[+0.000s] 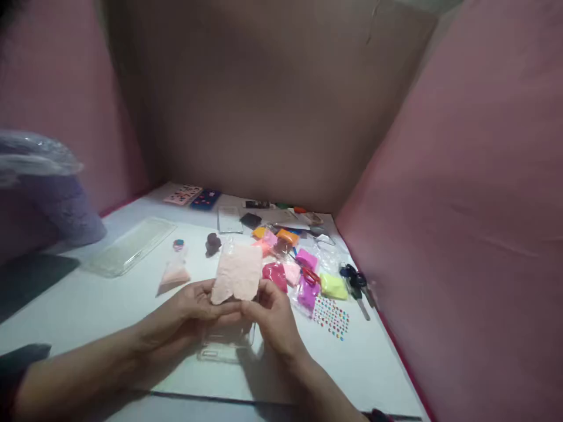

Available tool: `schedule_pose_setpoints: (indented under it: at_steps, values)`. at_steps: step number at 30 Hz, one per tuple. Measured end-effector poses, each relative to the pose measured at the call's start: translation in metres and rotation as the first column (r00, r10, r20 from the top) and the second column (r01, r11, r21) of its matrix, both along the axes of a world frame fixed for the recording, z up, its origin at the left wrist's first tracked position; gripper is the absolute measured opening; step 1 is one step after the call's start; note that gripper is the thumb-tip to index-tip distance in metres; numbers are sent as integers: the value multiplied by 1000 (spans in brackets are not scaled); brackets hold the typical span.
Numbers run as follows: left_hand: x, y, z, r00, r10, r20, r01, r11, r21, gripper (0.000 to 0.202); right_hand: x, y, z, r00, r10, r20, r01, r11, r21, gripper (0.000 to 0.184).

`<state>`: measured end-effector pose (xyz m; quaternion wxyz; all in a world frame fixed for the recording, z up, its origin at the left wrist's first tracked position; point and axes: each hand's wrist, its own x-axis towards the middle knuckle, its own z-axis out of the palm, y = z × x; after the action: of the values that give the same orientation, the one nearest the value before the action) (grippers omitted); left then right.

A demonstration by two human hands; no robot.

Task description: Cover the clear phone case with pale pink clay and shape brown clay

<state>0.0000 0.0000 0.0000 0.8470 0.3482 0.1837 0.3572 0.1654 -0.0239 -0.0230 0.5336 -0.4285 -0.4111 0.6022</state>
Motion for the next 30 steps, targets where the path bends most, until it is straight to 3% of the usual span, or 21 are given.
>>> schedule_pose_setpoints:
  at_steps: [9,17,20,23,26,27,29,30]
  values:
    - [-4,0,18,990,106,-92,-109,994,-33,43,-1,-3,6,998,23,57,-29,995,99,22]
    - [-3,1,14,988,89,-128,-82,995,64,49,-1,-1,5,995,-15,98,6,996,89,26]
    - [-5,6,10,954,195,-228,-181,980,80,49,1,-2,9,966,-170,197,152,983,102,36]
    - [-9,12,8,889,346,-299,-322,938,129,52,9,0,16,868,-402,291,356,913,200,34]
    - [-11,15,9,856,390,-340,-348,920,178,54,30,6,23,748,-494,443,383,866,321,30]
    - [-11,15,9,857,380,-348,-337,924,180,53,38,10,24,668,-504,547,334,860,385,27]
    - [-10,14,9,864,352,-360,-312,936,166,52,56,19,27,389,-525,757,175,849,499,23]
    - [-10,13,10,869,336,-363,-301,942,151,50,64,23,27,340,-522,782,149,851,504,20]
